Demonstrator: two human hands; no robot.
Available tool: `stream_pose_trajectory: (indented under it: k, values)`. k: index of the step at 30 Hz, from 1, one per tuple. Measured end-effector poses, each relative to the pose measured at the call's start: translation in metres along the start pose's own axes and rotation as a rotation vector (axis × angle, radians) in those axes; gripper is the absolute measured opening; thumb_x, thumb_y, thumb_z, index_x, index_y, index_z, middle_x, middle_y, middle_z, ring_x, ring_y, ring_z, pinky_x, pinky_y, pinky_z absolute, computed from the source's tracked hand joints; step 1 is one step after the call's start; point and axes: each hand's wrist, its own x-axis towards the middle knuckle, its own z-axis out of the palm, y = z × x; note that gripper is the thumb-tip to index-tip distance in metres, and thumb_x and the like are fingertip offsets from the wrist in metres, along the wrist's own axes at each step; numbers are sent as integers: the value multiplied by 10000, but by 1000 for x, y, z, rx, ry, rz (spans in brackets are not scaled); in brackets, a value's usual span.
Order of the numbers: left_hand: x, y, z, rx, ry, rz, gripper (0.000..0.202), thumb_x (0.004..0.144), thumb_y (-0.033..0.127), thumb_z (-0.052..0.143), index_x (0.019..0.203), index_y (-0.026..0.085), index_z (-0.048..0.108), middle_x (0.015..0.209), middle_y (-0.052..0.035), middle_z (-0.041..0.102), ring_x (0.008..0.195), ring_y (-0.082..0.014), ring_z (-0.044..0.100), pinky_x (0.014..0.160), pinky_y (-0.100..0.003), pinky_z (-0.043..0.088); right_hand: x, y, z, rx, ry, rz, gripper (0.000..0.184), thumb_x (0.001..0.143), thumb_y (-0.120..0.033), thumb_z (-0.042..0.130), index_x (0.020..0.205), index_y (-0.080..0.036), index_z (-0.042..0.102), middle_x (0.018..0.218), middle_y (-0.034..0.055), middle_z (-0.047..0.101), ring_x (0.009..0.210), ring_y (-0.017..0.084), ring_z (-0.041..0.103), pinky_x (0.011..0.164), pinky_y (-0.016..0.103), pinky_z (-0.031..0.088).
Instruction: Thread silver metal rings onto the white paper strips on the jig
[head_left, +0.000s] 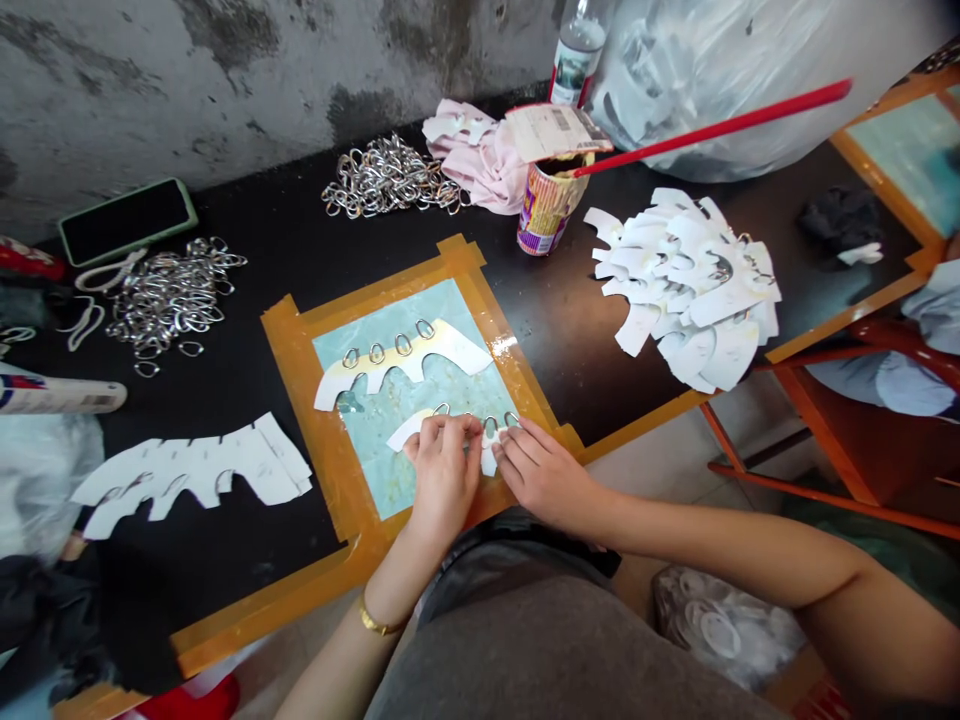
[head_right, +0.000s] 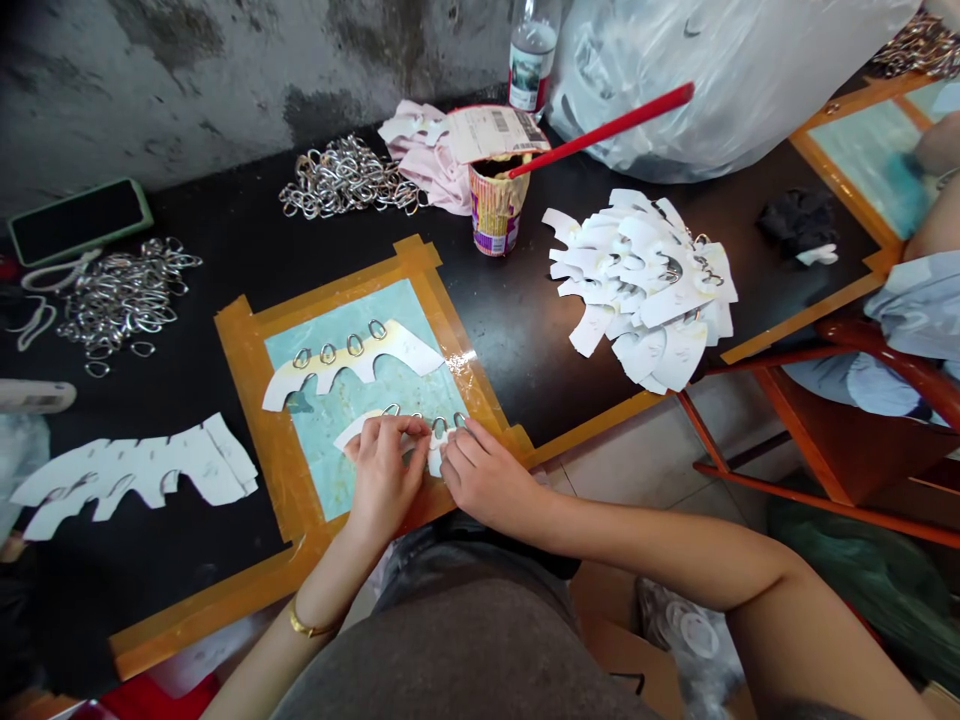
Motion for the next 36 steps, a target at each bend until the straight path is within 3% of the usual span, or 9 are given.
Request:
stream_pose_trajectory:
  k: [9,13,17,22,29,36]
  values:
    - [-6,-2,-10,127,-10,82,76,942,218,532,1017,205,530,943,-53,720,970,-224,606,803,-391,291,0,1,-3,-16,-5,-10,251,947,-135,435,1072,-36,629,1072,164,665,1047,245,593,1086,464,378]
    - [-6,-20,-24,207,-193,317,269,954,110,447,1206,186,503,1002,-75,717,1100,-244,553,836,-391,277,1,4,-5,24,-30,-15,245,950,-139,420,1070,-69,622,1071,141,659,1060,238,581,1108,461,347]
    - [16,-42,-39,182,-395,636,367,930,51,393,1267,176,463,1081,-80,705,1163,-262,504,933,-419,252,1,6,-4,57,-44,2,245,958,-159,394,1051,-102,613,1047,124,657,1052,237,573,1118,464,330]
    - [49,-60,-45,125,-485,875,331,946,91,384,1250,189,473,1052,-54,715,1135,-236,518,961,-409,239,4,10,-3,131,-39,44,238,959,-156,410,1095,-104,598,1016,120,663,1002,220,581,1120,468,318]
    - [62,-69,-44,134,-495,974,293,960,169,423,1228,242,515,1006,-15,720,1116,-220,531,982,-411,240,7,18,-9,103,-1,-2,263,962,-131,409,1127,-94,610,953,96,679,917,200,598,1085,450,367]
    - [62,-68,-47,187,-488,1025,321,949,147,399,1197,278,554,1155,-4,684,1156,-217,502,976,-409,257,10,10,-8,-62,-54,-116,265,952,-142,416,1113,-73,615,968,122,683,945,228,619,1092,445,391]
